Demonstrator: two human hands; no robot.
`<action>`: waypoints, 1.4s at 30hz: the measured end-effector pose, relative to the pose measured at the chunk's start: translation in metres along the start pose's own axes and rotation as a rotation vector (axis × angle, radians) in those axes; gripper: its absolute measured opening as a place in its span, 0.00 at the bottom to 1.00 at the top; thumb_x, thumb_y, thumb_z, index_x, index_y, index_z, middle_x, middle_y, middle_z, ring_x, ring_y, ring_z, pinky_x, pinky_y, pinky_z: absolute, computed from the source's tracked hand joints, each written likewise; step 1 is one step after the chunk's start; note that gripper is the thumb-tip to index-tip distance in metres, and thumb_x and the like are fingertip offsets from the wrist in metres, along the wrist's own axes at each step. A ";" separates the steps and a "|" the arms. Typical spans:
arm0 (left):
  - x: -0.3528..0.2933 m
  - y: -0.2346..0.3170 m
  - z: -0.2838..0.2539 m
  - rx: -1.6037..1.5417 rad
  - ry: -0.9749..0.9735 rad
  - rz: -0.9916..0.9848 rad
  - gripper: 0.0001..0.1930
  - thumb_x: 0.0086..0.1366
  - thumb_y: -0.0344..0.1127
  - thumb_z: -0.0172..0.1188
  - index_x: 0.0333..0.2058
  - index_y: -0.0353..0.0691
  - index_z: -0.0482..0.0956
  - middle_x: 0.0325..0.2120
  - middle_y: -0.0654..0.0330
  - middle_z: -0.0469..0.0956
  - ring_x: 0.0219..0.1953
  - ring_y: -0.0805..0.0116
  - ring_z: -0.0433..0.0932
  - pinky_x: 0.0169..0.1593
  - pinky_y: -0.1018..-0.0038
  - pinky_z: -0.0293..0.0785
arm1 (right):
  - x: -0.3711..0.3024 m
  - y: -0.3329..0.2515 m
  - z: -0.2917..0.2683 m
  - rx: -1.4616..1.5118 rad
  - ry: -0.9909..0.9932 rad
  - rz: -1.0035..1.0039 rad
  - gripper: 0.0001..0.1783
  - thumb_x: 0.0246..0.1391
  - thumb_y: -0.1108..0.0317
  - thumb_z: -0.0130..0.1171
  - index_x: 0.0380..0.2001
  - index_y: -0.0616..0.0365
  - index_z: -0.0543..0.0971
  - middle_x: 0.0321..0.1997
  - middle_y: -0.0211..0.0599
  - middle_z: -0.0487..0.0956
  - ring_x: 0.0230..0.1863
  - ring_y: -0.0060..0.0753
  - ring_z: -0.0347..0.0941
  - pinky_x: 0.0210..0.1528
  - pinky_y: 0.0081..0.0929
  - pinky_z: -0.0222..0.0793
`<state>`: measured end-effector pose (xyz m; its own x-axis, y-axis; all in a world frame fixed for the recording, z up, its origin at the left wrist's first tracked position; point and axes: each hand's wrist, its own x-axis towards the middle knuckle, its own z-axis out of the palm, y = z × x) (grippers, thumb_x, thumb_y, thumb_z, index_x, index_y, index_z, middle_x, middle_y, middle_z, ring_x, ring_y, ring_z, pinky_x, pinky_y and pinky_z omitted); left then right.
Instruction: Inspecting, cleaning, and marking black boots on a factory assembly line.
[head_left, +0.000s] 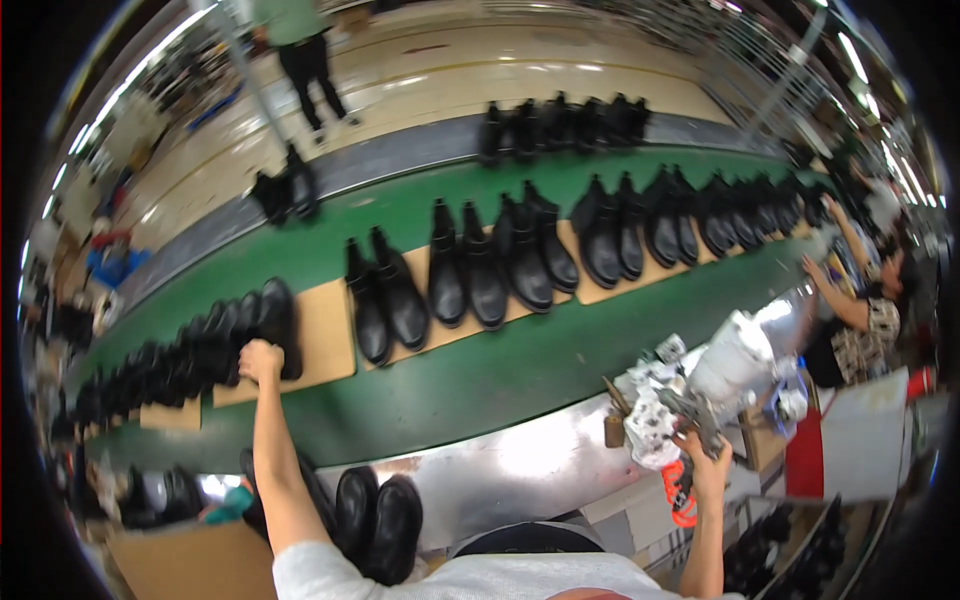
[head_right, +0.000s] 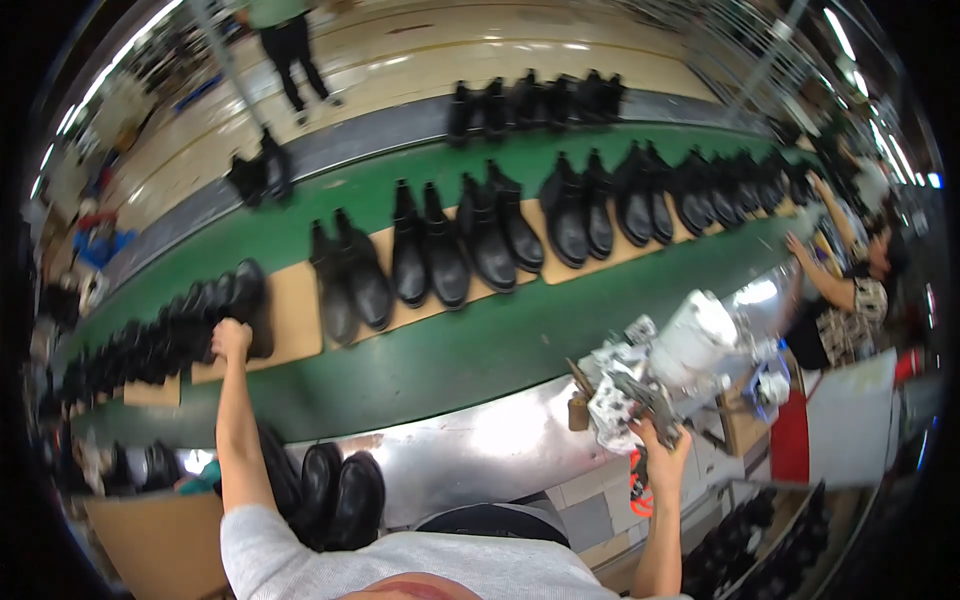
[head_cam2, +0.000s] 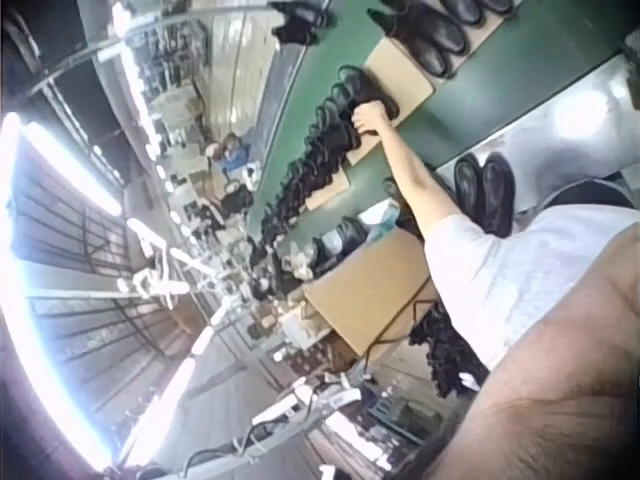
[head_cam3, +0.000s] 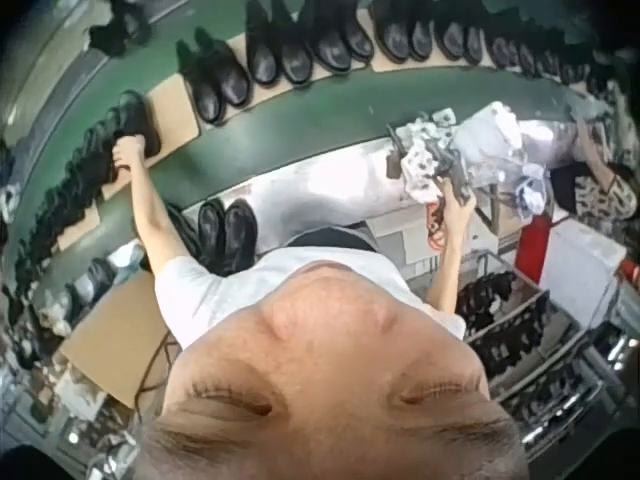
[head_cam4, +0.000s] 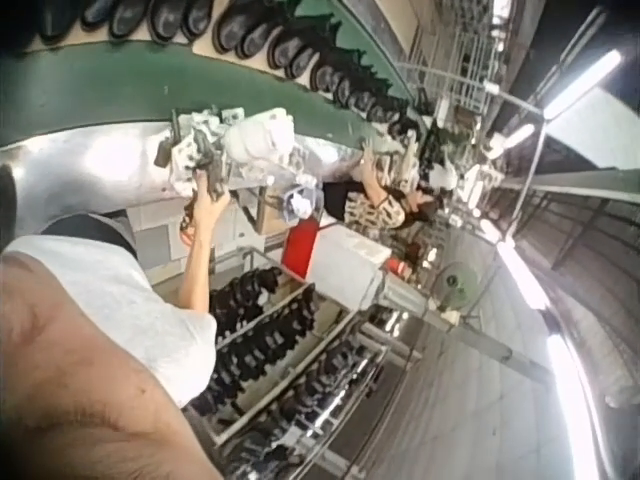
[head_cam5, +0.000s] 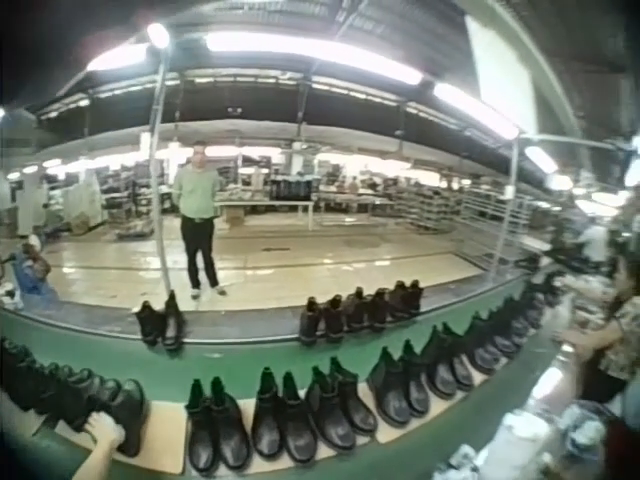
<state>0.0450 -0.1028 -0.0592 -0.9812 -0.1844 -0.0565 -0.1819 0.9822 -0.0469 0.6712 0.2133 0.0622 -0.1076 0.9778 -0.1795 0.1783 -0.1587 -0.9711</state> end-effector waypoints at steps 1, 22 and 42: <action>-0.023 0.006 0.007 -0.011 0.324 -0.008 0.29 0.54 0.44 0.61 0.53 0.37 0.67 0.53 0.47 0.65 0.56 0.40 0.62 0.55 0.44 0.56 | 0.000 -0.003 0.010 0.091 -0.029 -0.022 0.12 0.50 0.77 0.59 0.37 0.69 0.71 0.38 0.42 0.76 0.38 0.33 0.75 0.44 0.28 0.72; -0.609 0.212 -0.042 -1.281 -2.014 0.718 0.07 0.55 0.22 0.62 0.33 0.28 0.78 0.27 0.57 0.79 0.31 0.71 0.78 0.38 0.75 0.76 | 0.079 -0.049 -0.037 0.255 -0.377 -0.096 0.16 0.55 0.70 0.56 0.44 0.70 0.74 0.42 0.44 0.78 0.45 0.34 0.75 0.48 0.35 0.73; -0.460 0.270 -0.048 -0.964 -0.915 1.307 0.22 0.52 0.41 0.66 0.44 0.37 0.76 0.43 0.52 0.76 0.45 0.60 0.76 0.46 0.68 0.74 | 0.381 0.067 -0.232 -0.360 0.075 -0.065 0.16 0.46 0.64 0.67 0.35 0.62 0.76 0.33 0.29 0.76 0.29 0.21 0.69 0.33 0.20 0.65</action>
<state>0.4440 0.2488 0.0025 -0.2361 0.9703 -0.0521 0.2735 0.1178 0.9546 0.8691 0.6071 -0.0350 -0.0600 0.9937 -0.0946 0.5077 -0.0512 -0.8600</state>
